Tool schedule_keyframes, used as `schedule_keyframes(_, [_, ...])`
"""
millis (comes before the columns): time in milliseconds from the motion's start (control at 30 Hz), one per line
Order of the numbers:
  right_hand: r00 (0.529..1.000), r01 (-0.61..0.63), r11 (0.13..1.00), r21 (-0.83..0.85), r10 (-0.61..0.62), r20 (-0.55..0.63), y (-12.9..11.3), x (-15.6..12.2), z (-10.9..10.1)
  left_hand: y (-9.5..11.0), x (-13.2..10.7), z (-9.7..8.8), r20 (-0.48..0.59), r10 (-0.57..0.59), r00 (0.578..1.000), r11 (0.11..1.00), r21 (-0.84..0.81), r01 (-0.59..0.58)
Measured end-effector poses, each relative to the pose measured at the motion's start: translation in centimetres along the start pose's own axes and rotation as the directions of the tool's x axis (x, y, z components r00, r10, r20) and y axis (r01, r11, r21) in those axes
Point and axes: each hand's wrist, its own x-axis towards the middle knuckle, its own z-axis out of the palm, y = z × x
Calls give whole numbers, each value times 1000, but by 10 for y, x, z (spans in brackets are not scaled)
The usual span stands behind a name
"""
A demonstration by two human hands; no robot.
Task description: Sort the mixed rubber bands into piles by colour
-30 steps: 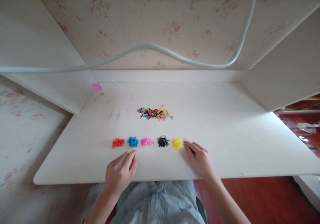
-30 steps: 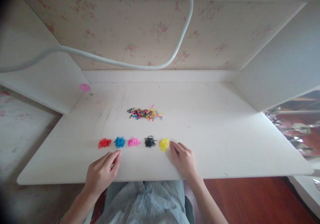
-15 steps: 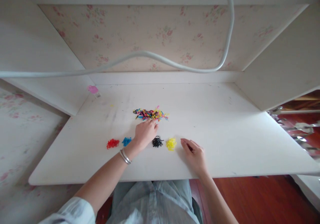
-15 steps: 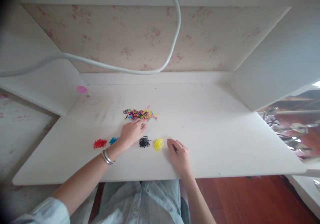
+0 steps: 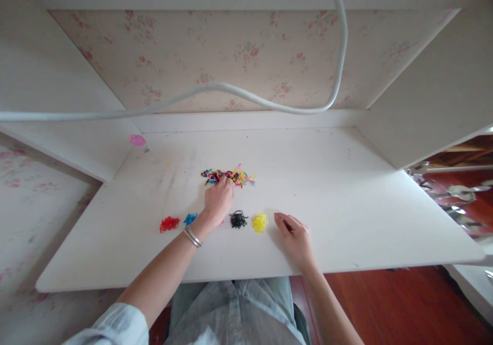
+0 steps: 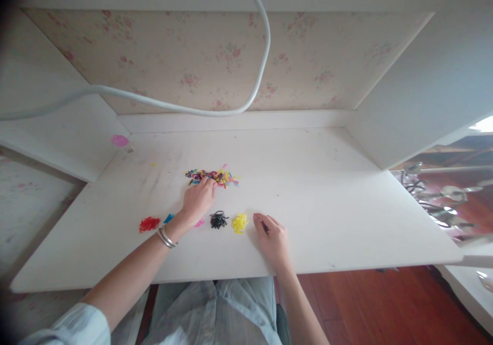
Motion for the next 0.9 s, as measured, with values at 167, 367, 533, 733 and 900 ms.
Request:
schedule_keyframes(167, [1000, -10, 1000, 10, 10, 0, 0, 0, 0, -9, -1, -9, -47, -23, 999, 1000, 18, 24])
schedule_keyframes(367, [1000, -12, 1000, 6, 12, 20, -1, -1, 0, -27, -7, -16, -132, -40, 990, 999, 25, 44])
schedule_keyframes(533, [999, -3, 999, -33, 4, 46, -2, 0, 2, -39, -11, -18, -83, -14, 996, 998, 54, 18])
schedule_keyframes(733, [1000, 0, 998, -57, 1, 17, 0, -3, 4, -49, -10, -17, -37, 18, 999, 999, 38, -17])
schedule_keyframes(900, [1000, 2, 999, -43, -1, 14, -1, -3, 4, -54, -12, -18, -24, 22, 999, 1000, 23, -22])
